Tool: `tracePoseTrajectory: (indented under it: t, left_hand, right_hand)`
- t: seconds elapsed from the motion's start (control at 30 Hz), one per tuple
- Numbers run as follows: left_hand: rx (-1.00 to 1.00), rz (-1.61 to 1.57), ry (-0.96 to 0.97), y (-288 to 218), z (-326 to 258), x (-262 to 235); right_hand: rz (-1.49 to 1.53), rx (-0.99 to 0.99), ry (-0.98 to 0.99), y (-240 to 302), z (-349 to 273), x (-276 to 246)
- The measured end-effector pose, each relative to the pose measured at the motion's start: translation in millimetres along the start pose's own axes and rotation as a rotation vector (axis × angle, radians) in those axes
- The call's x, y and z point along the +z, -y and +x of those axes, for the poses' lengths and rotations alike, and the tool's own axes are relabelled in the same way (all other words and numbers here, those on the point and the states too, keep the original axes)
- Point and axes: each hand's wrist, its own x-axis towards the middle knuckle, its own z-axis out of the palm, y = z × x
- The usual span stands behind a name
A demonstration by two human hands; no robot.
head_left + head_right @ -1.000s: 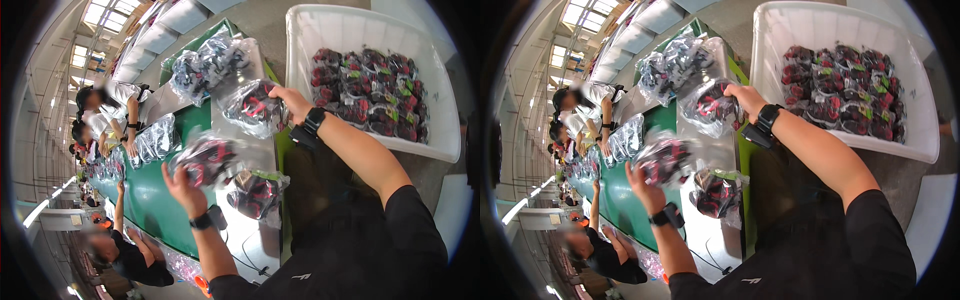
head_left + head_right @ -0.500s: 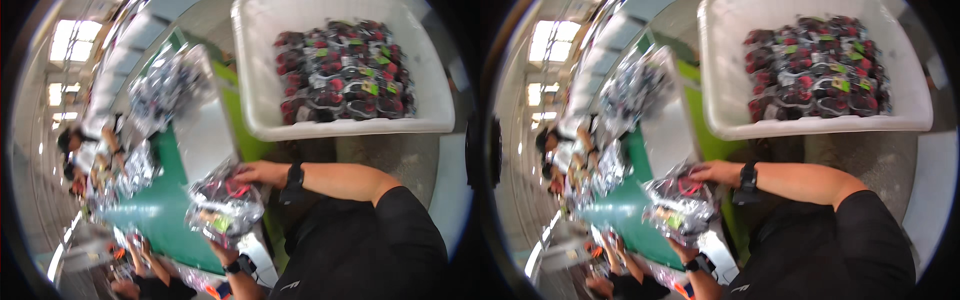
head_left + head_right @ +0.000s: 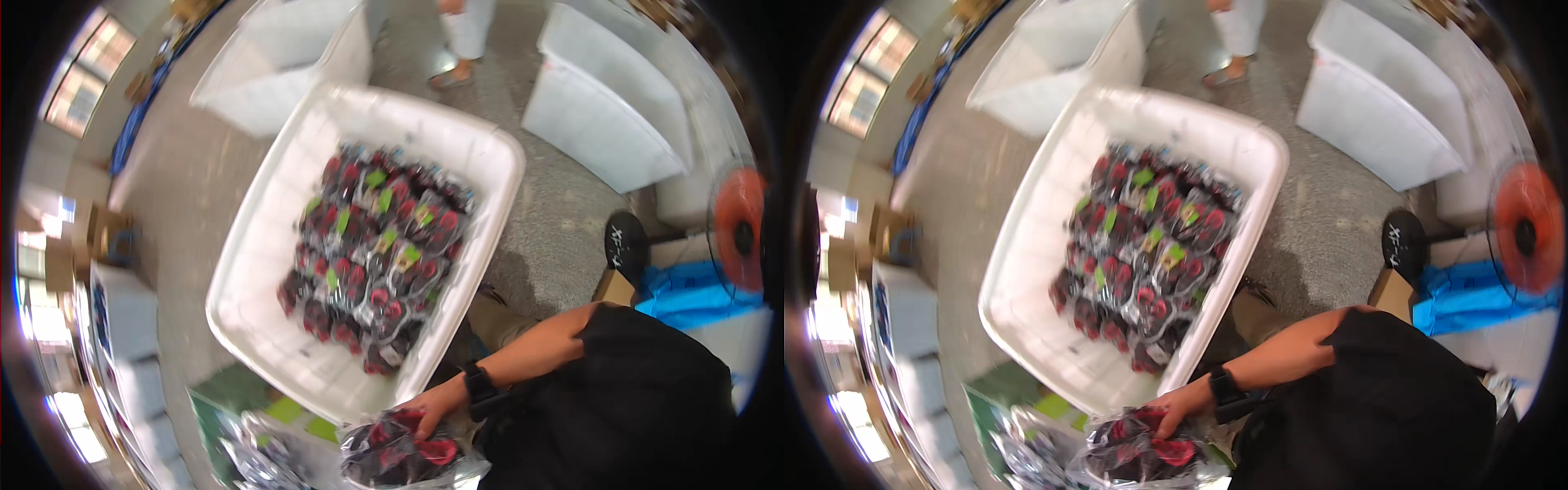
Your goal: The person repeatedly picks up packaged footwear from a white bin and places them onto a green conveyor belt. The person handles the items one at a time, moving them from the bin to the belt in a repetitive cycle.
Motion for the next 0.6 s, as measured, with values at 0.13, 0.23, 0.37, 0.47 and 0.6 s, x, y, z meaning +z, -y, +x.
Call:
tracePoseTrajectory:
  t: [0.13, 0.23, 0.37, 0.47, 0.6]
  left_hand:
    - [-0.041, 0.131, 0.251, -52, 6, 123]
    - [-0.047, 0.198, 0.381, -67, -3, 221]
    - [-0.073, 0.289, 0.523, -59, -19, 361]
    - [-0.108, 0.351, 0.630, -51, -31, 458]
    - [-0.170, 0.379, 0.725, -40, -40, 558]
  right_hand:
    - [-0.131, -0.313, -0.194, 68, -102, 39]
    - [-0.205, -0.340, -0.336, 114, -175, 53]
    - [-0.199, -0.561, -0.423, 167, -296, 70]
    - [-0.163, -0.659, -0.515, 205, -371, 92]
    - [-0.163, -0.808, -0.660, 248, -456, 125]
